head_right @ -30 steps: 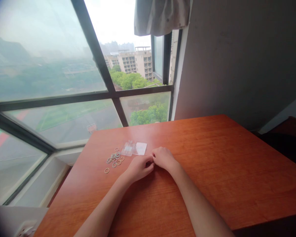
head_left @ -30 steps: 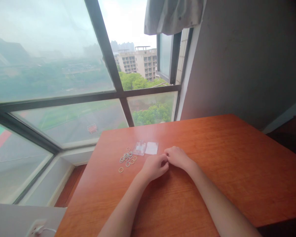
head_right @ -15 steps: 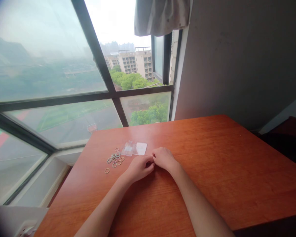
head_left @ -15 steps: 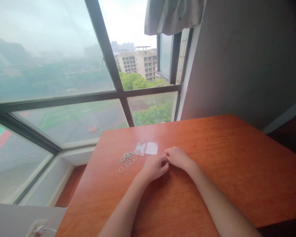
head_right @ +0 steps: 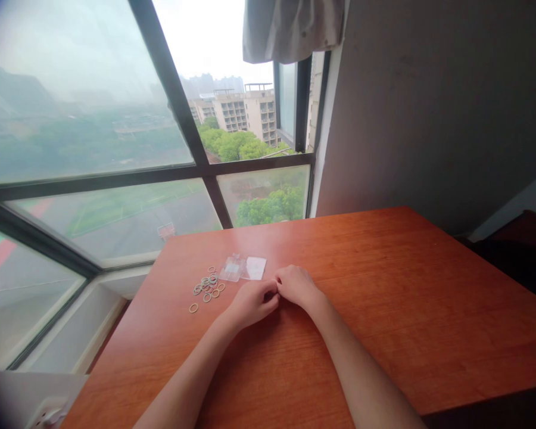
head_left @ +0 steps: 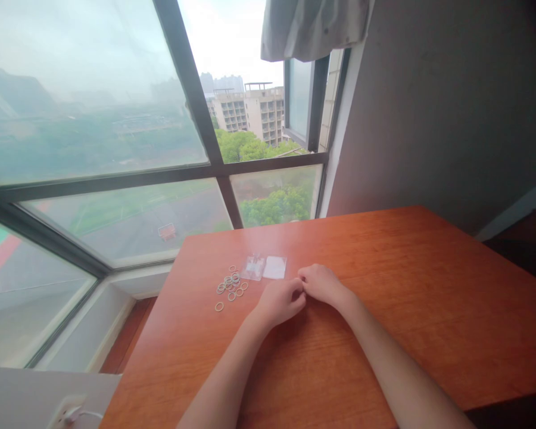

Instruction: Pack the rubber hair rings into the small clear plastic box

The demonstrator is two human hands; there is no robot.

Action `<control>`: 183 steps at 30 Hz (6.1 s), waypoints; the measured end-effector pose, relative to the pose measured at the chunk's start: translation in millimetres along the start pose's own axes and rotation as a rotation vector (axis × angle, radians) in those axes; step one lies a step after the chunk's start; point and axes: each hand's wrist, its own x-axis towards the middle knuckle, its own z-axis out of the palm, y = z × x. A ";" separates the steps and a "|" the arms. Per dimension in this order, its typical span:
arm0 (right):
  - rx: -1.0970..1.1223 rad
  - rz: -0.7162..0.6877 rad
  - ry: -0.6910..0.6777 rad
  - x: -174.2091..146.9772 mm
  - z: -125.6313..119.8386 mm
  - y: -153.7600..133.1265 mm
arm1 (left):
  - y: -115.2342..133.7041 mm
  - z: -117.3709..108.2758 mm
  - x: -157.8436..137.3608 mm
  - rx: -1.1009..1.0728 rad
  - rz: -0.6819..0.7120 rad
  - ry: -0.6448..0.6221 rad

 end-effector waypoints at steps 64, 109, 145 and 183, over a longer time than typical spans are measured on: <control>0.014 0.009 0.001 -0.5 -0.3 -0.6 | -1.5 2.1 -0.1 -0.010 0.000 0.018; 0.039 0.014 -0.004 -0.5 -0.8 -0.9 | -2.1 2.8 -0.7 -0.006 0.012 0.023; 0.014 0.006 -0.012 -1.2 -1.5 -1.2 | -1.8 1.9 -0.7 -0.007 -0.012 -0.003; 0.043 -0.001 0.023 -1.0 0.6 -1.2 | -6.2 -13.4 -3.0 -0.161 0.051 -0.021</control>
